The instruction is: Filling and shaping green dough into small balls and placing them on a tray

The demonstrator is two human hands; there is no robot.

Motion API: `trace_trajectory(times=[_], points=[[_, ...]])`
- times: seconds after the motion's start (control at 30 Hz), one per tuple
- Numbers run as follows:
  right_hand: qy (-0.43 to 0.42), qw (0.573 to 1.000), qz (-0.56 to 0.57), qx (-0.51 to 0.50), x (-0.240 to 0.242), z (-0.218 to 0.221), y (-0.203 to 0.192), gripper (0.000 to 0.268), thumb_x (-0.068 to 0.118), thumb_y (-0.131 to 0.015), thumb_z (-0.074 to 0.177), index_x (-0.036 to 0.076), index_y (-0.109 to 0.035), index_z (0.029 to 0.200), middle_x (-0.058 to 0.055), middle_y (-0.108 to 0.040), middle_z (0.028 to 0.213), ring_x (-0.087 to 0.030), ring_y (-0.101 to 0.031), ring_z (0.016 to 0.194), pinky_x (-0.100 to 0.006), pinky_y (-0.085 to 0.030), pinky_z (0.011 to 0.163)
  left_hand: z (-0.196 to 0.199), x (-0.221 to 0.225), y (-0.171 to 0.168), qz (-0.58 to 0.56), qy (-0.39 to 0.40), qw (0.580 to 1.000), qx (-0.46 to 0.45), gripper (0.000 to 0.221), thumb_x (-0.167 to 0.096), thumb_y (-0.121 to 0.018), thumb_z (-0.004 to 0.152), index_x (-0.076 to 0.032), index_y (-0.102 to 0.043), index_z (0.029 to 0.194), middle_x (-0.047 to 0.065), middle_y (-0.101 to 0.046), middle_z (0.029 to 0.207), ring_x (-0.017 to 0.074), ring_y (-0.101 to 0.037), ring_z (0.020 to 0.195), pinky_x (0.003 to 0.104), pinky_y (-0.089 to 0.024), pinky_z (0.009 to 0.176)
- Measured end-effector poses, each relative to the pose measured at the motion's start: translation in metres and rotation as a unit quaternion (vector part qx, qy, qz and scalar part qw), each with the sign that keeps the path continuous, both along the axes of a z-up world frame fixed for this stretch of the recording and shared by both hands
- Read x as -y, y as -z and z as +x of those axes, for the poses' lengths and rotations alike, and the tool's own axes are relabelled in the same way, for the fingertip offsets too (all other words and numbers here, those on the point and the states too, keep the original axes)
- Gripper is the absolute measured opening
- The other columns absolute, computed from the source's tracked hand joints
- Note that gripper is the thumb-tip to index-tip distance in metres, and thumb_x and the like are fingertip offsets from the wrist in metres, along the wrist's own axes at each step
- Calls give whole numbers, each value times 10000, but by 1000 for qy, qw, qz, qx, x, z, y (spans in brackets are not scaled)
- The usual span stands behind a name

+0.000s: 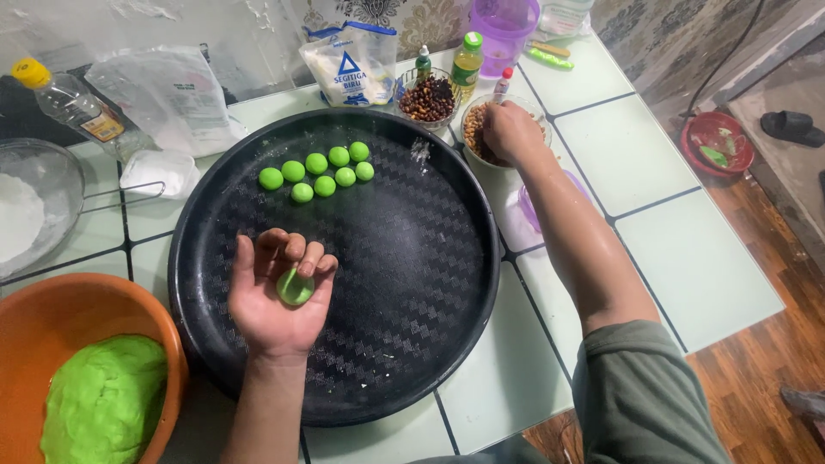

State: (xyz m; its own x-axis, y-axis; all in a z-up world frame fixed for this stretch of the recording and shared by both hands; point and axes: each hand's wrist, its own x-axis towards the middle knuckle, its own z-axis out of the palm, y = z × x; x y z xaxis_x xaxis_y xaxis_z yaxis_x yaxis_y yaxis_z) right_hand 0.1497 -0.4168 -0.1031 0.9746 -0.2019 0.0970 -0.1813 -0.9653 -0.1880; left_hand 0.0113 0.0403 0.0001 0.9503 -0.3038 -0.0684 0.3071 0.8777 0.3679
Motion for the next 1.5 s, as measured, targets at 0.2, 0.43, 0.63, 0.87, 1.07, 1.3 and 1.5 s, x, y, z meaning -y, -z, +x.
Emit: trace_trajectory(times=[0.2,0.43,0.63,0.87,1.07,1.3,1.5], points=[[0,999,16,47,28,19,5,172,213,-668,926,126,-698,1072,-209,-680,978,-471,-703,972,-569,-603,811,3,-5,-4,11,-20,1000,-17,427,-466,-534,1032,-93,-741,999,75,-572,817,182,-497,706,371,-436,802],[-86,987,-70,112,28,-8,-20,189,59,-568,905,61,-737,988,-249,-686,873,-487,-653,775,-545,-491,709,9,-6,11,-87,7,996,34,480,-464,-514,1058,-50,-746,1131,184,-743,1135,262,-620,871,433,-496,888],[-110,986,-68,109,-32,-44,-78,216,41,-561,981,47,-656,787,-170,-659,762,-342,-614,678,-455,-454,662,5,5,-10,-85,7,991,98,466,-451,-511,1078,-60,-743,1184,162,-736,1205,261,-721,961,390,-564,900],[-283,921,199,180,-217,-145,-181,150,-49,-707,977,83,-678,1042,-36,-721,960,-136,-638,790,-273,-498,754,11,14,0,-172,14,980,102,578,-557,-444,1093,-97,-637,1386,202,-511,1537,342,-602,1316,462,-493,1130],[-471,831,191,228,-300,-186,-201,140,51,-714,979,-46,-664,1067,-149,-720,1017,-262,-682,863,-338,-545,784,-1,11,-3,-233,29,969,73,579,-519,-427,1117,-65,-555,1453,224,-368,1641,394,-521,1380,506,-466,1157],[-477,821,189,250,-322,-182,-184,108,87,-653,1023,-5,-673,1077,-147,-669,1045,-323,-622,919,-401,-488,836,-13,8,-16,-183,5,977,113,538,-511,-419,1126,-88,-625,1388,217,-453,1575,340,-589,1313,459,-437,1171],[-465,835,129,262,-323,-193,-185,117,97,-628,1043,-7,-652,1091,-158,-680,1086,-319,-591,857,-388,-494,804,-17,6,-14,-182,6,978,107,532,-502,-416,1128,-81,-625,1377,219,-461,1573,316,-610,1276,450,-482,1120]])
